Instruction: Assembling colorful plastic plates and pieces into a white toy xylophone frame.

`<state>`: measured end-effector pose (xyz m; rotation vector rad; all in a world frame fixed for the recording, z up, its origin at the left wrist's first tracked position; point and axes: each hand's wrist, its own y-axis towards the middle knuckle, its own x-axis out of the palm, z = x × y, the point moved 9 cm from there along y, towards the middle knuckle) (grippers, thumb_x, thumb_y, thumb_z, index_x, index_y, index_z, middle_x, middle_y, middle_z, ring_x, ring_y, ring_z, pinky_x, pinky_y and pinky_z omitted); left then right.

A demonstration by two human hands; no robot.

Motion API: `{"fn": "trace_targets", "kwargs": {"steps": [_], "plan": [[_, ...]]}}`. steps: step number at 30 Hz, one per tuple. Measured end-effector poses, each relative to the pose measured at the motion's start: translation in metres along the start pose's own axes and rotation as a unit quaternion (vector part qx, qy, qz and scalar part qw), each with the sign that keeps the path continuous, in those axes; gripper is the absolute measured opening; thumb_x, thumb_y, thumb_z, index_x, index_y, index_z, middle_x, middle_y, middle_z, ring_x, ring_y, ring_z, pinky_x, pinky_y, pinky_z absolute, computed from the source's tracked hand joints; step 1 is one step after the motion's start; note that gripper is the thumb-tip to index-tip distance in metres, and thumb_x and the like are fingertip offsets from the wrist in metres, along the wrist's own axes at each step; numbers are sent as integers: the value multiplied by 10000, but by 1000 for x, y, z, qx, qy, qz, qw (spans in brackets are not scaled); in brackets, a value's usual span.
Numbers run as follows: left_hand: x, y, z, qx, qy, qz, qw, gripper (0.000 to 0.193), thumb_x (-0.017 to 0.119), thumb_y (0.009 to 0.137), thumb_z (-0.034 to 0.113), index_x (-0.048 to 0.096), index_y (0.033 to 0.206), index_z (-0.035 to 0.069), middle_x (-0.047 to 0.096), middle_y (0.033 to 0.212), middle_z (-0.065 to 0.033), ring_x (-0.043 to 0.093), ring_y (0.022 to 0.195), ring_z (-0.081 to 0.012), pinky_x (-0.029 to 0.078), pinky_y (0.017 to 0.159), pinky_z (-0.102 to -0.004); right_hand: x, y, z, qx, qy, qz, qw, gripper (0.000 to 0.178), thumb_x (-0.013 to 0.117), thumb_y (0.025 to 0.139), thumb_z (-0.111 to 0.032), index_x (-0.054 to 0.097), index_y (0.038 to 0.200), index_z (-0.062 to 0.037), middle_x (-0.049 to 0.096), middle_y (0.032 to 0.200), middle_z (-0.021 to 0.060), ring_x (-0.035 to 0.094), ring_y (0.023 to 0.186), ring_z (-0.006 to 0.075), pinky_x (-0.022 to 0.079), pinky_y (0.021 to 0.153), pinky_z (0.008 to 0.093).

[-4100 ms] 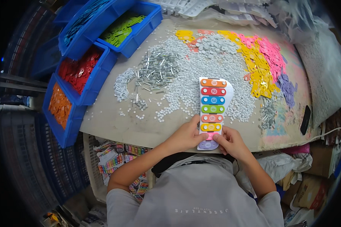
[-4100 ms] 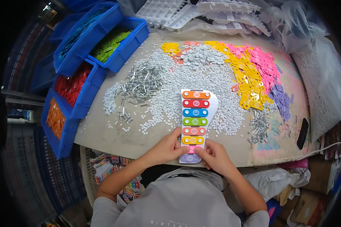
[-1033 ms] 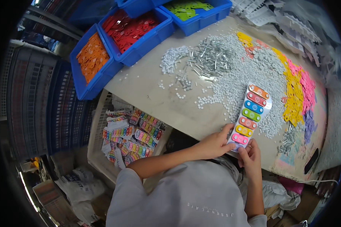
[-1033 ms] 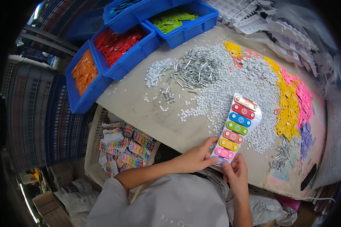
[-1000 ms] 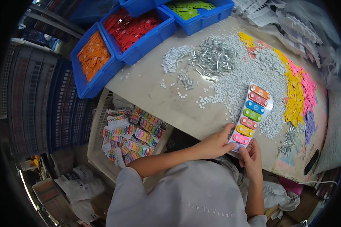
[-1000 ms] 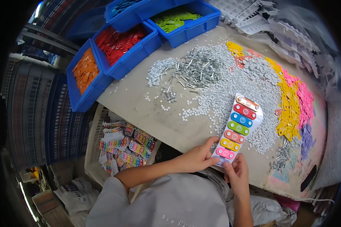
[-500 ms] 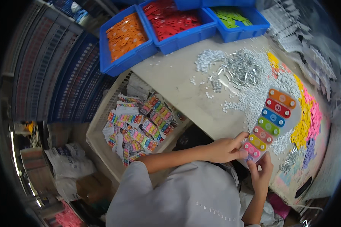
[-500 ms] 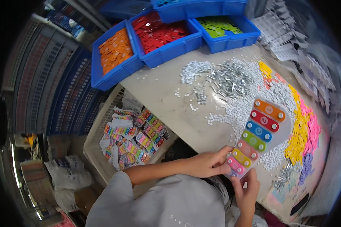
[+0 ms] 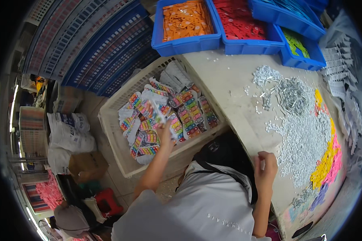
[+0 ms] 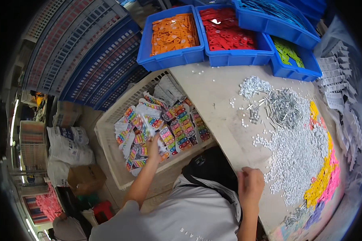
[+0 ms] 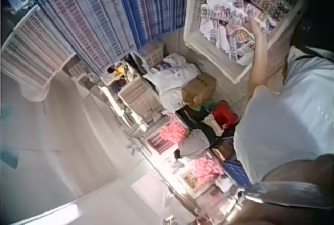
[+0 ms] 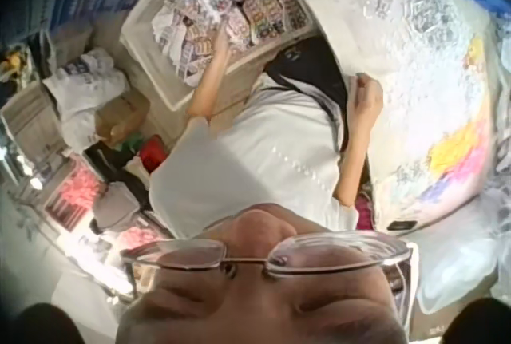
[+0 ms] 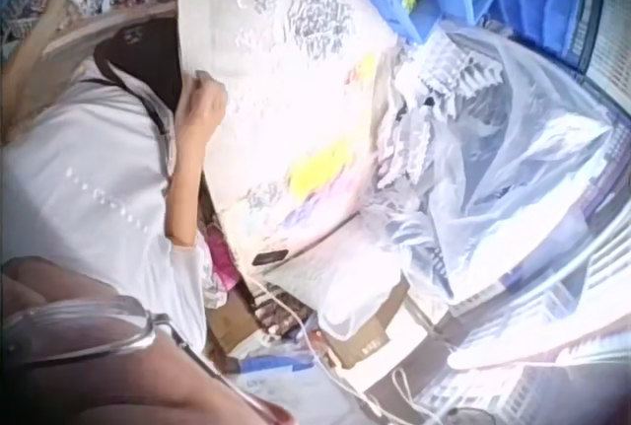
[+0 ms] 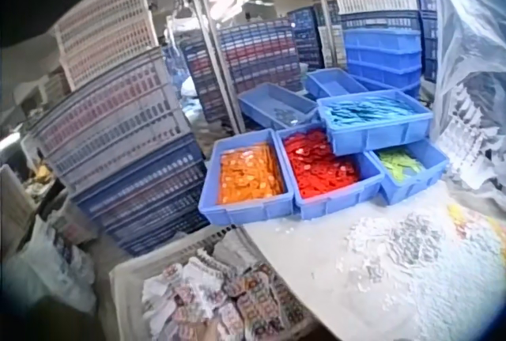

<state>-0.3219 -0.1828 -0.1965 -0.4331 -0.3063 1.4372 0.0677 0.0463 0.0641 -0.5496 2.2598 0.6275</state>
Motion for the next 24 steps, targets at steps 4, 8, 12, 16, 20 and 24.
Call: {"fn": "trace_targets", "kwargs": {"steps": [4, 8, 12, 16, 20, 24], "plan": [[-142, 116, -65, 43, 22, 33, 998, 456, 867, 734, 142, 610, 1078, -10, 676, 1026, -68, 655, 881, -179, 542, 767, -324, -2, -23, 31, 100, 12, 37, 994, 73, 671, 899, 37, 605, 923, 15, 597, 815, 132, 590, 718, 258, 475, 662, 318], [-174, 185, 6, 222, 200, 142, 944, 522, 890, 738, 167, 660, 1165, -23, 700, 1029, -69, 666, 889, -206, 539, 775, -330, -9, -28, 34, 123, 10, 67, 990, 83, 682, 887, 35, 606, 904, 6, 587, 815, 135, 570, 727, 285, 453, 664, 345], [-193, 271, 34, -25, 209, 63, 975, 540, 873, 778, 266, 675, 1230, 46, 714, 1015, -75, 665, 828, -216, 533, 743, -364, 0, -17, 30, 78, -29, 53, 995, 108, 691, 860, 44, 596, 873, -5, 592, 818, 142, 556, 743, 324, 444, 664, 404], [-195, 281, 123, 218, 261, 66, 938, 474, 825, 811, 241, 646, 1170, -13, 712, 996, -113, 680, 847, -272, 534, 787, -403, 5, -14, 22, 48, -19, 56, 997, 77, 671, 889, 37, 601, 895, 4, 551, 799, 131, 546, 714, 287, 440, 654, 366], [-50, 182, 150, 385, 262, 147, 873, 328, 726, 851, 102, 636, 1143, -17, 676, 1047, -130, 648, 1003, -299, 482, 941, -404, 0, -19, 23, 69, -49, 61, 995, 108, 692, 849, 44, 600, 865, -11, 562, 782, 138, 548, 720, 316, 434, 645, 404], [129, -46, 194, 552, 203, -95, 803, 264, 662, 889, 5, 618, 1148, -17, 632, 1169, -181, 590, 1105, -342, 431, 1011, -432, -7, -18, 24, 52, -50, 65, 995, 129, 731, 808, 12, 622, 852, -41, 575, 763, 136, 549, 709, 347, 423, 624, 449]]}}
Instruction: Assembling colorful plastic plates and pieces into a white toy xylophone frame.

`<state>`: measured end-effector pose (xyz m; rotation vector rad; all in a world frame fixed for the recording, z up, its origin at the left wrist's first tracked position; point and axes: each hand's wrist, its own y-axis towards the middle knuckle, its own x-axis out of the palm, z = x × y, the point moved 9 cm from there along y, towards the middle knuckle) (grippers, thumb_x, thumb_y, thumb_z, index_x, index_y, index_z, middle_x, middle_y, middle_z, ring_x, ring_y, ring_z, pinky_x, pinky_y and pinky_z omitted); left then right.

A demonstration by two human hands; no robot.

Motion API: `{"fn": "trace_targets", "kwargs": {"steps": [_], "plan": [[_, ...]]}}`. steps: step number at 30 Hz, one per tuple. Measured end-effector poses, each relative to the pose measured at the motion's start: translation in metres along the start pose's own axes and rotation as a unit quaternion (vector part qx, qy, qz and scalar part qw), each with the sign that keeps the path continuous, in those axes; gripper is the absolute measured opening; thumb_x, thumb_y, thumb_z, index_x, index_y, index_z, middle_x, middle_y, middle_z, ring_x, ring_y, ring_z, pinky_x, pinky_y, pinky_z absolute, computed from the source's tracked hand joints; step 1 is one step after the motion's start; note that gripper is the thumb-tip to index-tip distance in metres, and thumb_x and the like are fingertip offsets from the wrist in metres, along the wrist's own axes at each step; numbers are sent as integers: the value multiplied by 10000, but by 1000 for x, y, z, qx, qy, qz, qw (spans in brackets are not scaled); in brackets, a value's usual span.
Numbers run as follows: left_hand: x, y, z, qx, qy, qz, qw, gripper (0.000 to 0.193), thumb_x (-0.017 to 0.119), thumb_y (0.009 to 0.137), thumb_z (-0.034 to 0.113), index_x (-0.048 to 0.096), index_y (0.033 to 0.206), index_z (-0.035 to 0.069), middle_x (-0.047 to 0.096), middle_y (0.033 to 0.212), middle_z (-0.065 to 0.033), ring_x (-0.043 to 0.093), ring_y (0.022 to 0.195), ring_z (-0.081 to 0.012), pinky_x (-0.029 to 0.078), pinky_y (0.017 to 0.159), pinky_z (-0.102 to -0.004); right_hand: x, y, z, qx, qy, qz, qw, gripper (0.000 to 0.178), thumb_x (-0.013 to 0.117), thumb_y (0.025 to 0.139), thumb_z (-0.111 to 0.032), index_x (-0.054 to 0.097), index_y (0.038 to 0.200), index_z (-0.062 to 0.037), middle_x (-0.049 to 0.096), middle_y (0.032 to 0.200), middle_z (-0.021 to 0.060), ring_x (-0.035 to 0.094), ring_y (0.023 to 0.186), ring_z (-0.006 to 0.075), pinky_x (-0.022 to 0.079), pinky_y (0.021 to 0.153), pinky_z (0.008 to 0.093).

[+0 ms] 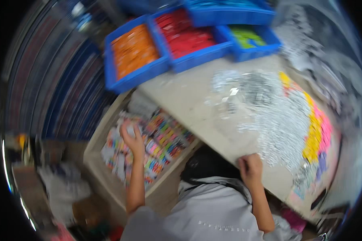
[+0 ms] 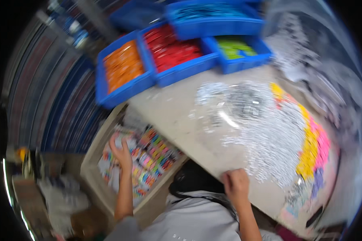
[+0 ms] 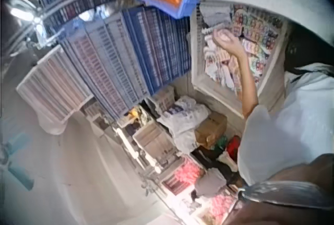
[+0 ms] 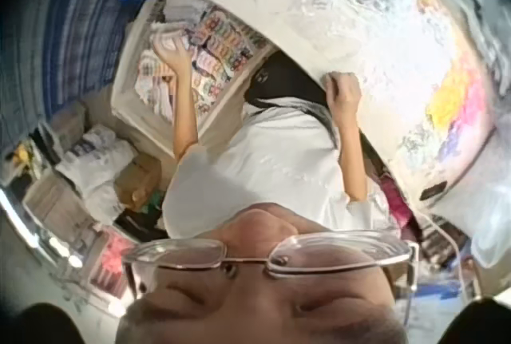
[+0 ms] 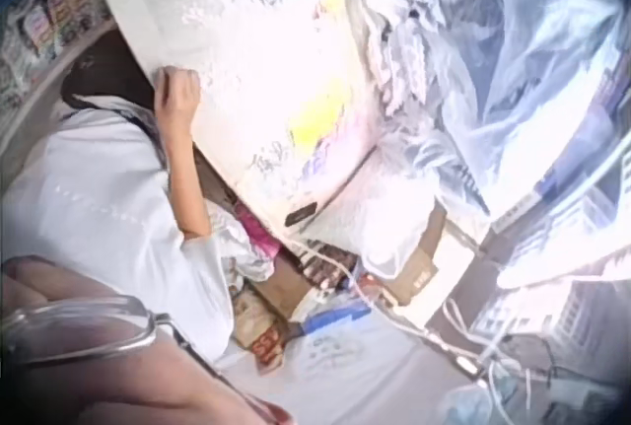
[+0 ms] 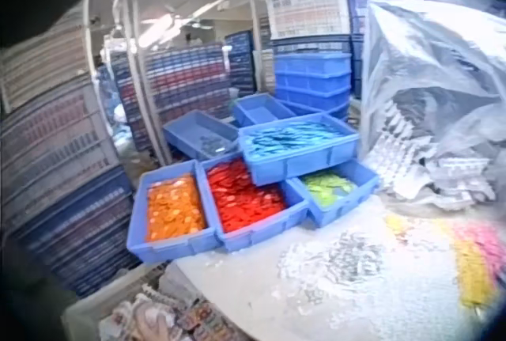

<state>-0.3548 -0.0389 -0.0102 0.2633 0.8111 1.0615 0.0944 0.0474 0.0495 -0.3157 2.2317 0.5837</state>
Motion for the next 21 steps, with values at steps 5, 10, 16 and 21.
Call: {"fn": "trace_targets", "kwargs": {"steps": [5, 10, 16, 21], "plan": [[72, -62, 221, 271, -113, -150, 944, 200, 657, 859, -9, 649, 1057, 10, 643, 1101, -162, 590, 1075, -361, 430, 985, -465, -7, 3, -7, -49, 75, 28, 996, 141, 752, 812, -43, 633, 887, -41, 566, 777, 108, 571, 748, 317, 455, 679, 415], [134, -145, 321, 355, -219, -324, 849, 249, 683, 827, 24, 662, 1074, 49, 640, 1107, -122, 597, 1072, -339, 409, 969, -456, -68, 9, 26, -56, -21, 101, 993, 159, 744, 807, -67, 632, 919, -47, 583, 841, 101, 588, 826, 306, 473, 750, 411], [154, -155, 327, 350, -191, -380, 835, 229, 696, 838, 62, 680, 1066, 60, 672, 1051, -83, 610, 1060, -288, 387, 975, -448, -199, 54, 135, 70, -111, 274, 953, 285, 694, 857, -64, 614, 1130, -46, 632, 974, 144, 603, 961, 345, 486, 851, 443], [162, -159, 324, 351, -183, -404, 825, 193, 687, 854, 63, 678, 1046, 53, 675, 1038, -89, 618, 1039, -283, 393, 976, -455, -250, 168, 240, 270, 30, 182, 945, 686, 672, 939, -186, 342, 1540, -153, 690, 1058, 192, 650, 1026, 323, 494, 869, 417]]}}
